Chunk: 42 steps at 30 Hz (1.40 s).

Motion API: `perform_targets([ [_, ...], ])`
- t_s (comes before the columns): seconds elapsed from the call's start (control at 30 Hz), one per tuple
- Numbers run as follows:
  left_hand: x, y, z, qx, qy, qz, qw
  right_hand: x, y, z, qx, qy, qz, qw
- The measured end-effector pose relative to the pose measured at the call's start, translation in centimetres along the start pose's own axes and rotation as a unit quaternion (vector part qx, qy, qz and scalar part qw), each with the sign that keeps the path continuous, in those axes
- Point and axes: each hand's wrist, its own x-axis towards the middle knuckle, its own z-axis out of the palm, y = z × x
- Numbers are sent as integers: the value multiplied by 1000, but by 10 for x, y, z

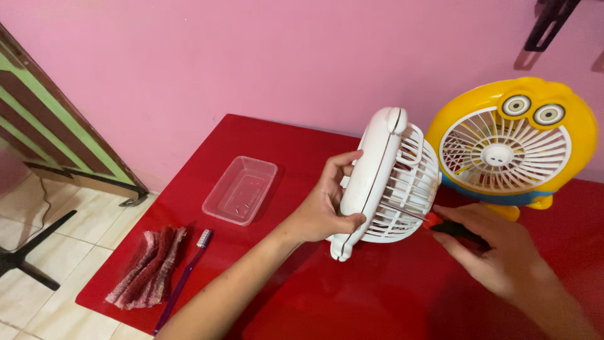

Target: The person uses a screwdriver to remove screws from the back of a white turtle-shaped fan. They then detach the rear casing to expose the internal components.

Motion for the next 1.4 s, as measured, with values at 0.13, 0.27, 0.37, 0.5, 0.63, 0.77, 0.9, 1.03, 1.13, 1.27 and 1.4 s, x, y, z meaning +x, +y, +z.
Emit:
perform_targets([
  [0.13,2,3,1,15,-8,9,1000,2,0,-3,18,-64,92,994],
  [0.27,2,3,0,13,-7,16,1000,7,-3,-12,23,-38,-28,999],
  [0.37,0,3,0,8,4,7,1000,9,-8,-16,-7,-25,-54,998],
  [0.5,-3,5,0,-9,4,29,1000,7,-14,-15,32,-22,-13,999],
  [0.63,-5,10,2,-28,21,17,999,8,-16,-11,15,-20,19,1000],
  [0.77,-6,12,4,-8,37,41,998,7,-16,-12,12,-31,46,998],
  [0.9,-9,8,5,-28,41,47,998,3,-14,-13,10,-14,34,999],
  [1.03,-9,6,2,-26,50,42,998,2,-14,-10,1,6,17,1000],
  [1.13,-8,4,1,0,48,69,996,3,-13,-11,-13,39,-85,996],
  [1.27,-9,4,2,6,52,80,995,1,-9,-13,-36,3,-53,998],
  [1.4,-11,6,4,-16,55,60,997,-6,-3,-12,24,-2,-11,1000],
])
